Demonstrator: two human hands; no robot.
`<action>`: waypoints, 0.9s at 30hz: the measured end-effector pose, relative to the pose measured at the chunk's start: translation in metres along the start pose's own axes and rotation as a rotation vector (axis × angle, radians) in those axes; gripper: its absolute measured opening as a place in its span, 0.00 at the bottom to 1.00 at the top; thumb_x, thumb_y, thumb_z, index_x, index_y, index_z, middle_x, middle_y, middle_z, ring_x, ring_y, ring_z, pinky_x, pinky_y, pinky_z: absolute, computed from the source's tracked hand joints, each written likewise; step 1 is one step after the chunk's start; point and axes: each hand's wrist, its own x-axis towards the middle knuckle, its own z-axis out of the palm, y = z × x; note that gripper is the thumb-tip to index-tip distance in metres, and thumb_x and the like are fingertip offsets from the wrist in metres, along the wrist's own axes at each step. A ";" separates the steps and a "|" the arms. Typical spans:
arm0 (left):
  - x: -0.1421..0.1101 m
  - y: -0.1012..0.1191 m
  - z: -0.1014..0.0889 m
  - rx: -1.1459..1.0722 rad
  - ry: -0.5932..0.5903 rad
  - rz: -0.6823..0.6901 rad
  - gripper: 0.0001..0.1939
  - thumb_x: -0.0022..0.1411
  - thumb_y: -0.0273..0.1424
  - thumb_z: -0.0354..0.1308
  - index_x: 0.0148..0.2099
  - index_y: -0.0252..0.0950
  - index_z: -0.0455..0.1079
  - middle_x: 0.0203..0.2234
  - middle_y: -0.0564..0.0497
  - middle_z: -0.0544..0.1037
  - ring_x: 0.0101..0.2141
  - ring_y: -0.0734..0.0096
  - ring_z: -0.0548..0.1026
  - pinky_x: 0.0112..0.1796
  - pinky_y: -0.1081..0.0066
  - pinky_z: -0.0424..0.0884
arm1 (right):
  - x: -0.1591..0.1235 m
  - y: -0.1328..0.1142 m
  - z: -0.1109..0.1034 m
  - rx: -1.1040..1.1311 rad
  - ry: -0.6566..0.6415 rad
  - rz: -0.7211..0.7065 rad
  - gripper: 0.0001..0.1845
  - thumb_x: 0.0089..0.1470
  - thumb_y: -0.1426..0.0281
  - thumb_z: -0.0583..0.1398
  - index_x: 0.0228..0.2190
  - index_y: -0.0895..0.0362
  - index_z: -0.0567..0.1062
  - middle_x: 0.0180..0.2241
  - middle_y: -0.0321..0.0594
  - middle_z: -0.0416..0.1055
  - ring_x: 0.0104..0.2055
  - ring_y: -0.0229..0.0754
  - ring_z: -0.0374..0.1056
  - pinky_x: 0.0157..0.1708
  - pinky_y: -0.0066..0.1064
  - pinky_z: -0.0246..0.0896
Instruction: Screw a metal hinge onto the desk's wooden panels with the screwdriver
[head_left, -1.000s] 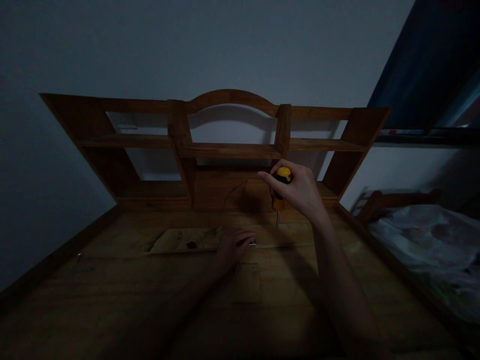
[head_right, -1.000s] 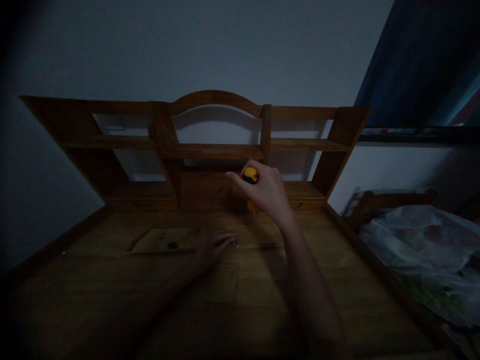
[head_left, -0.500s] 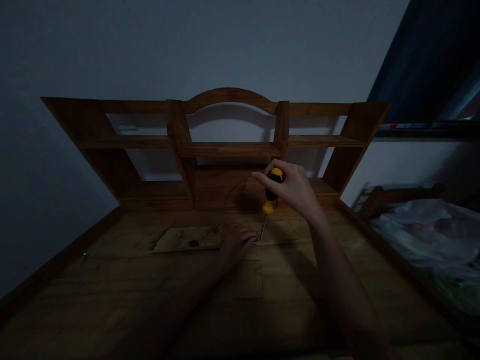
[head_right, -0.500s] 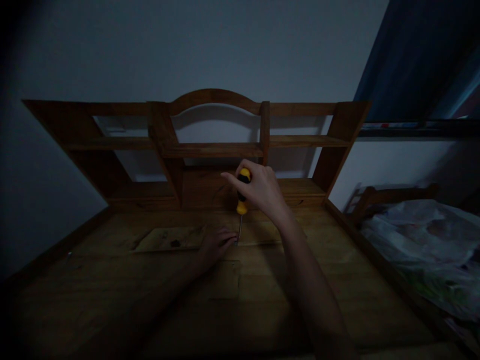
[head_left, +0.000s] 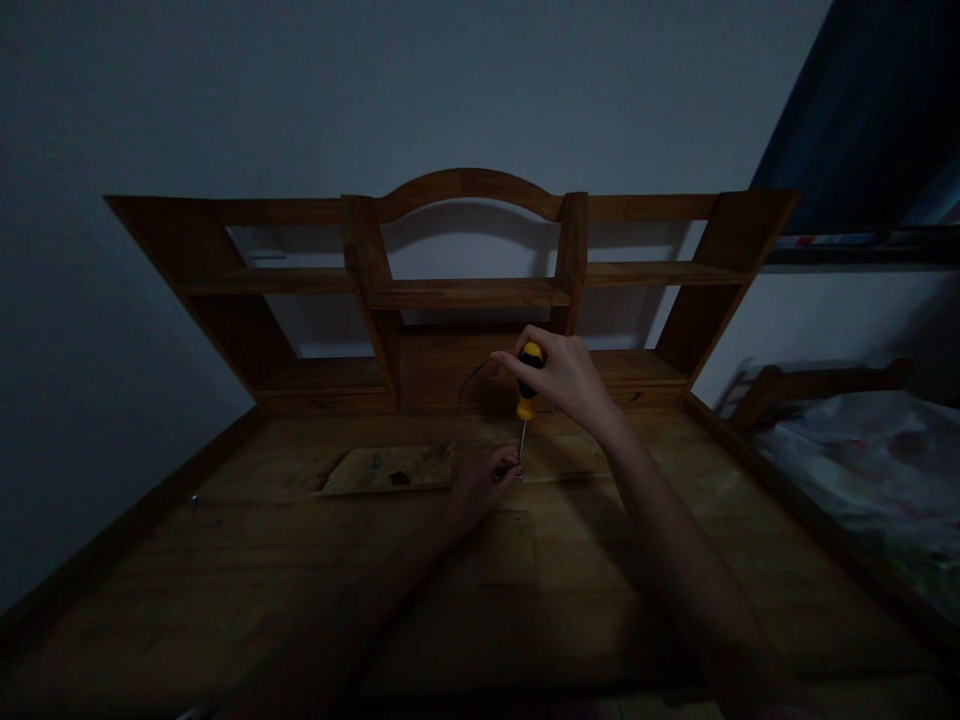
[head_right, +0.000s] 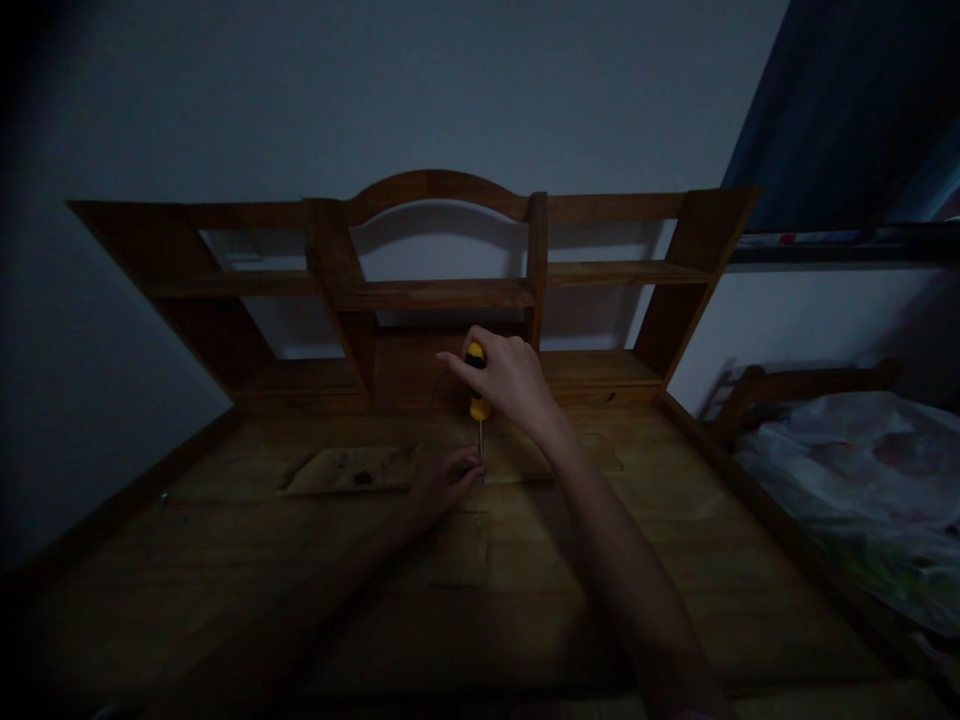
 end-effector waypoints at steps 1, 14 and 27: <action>0.000 0.000 0.000 -0.002 -0.004 0.001 0.12 0.62 0.29 0.60 0.49 0.38 0.72 0.37 0.50 0.81 0.38 0.67 0.79 0.43 0.66 0.75 | 0.000 0.001 0.002 0.001 -0.003 -0.001 0.22 0.59 0.48 0.57 0.27 0.53 0.71 0.22 0.34 0.69 0.25 0.39 0.64 0.28 0.30 0.49; 0.001 -0.001 -0.001 0.040 -0.034 0.057 0.04 0.64 0.29 0.59 0.41 0.38 0.74 0.36 0.51 0.79 0.37 0.69 0.77 0.40 0.71 0.72 | 0.000 0.000 0.000 0.023 0.034 -0.004 0.22 0.59 0.48 0.57 0.28 0.54 0.70 0.22 0.33 0.68 0.25 0.37 0.62 0.29 0.29 0.50; 0.002 0.003 -0.004 0.056 -0.064 0.037 0.03 0.64 0.29 0.59 0.40 0.37 0.73 0.34 0.52 0.78 0.36 0.69 0.76 0.39 0.70 0.71 | 0.000 -0.001 0.004 -0.003 0.027 0.001 0.23 0.59 0.47 0.56 0.28 0.54 0.70 0.21 0.33 0.67 0.24 0.37 0.61 0.28 0.29 0.48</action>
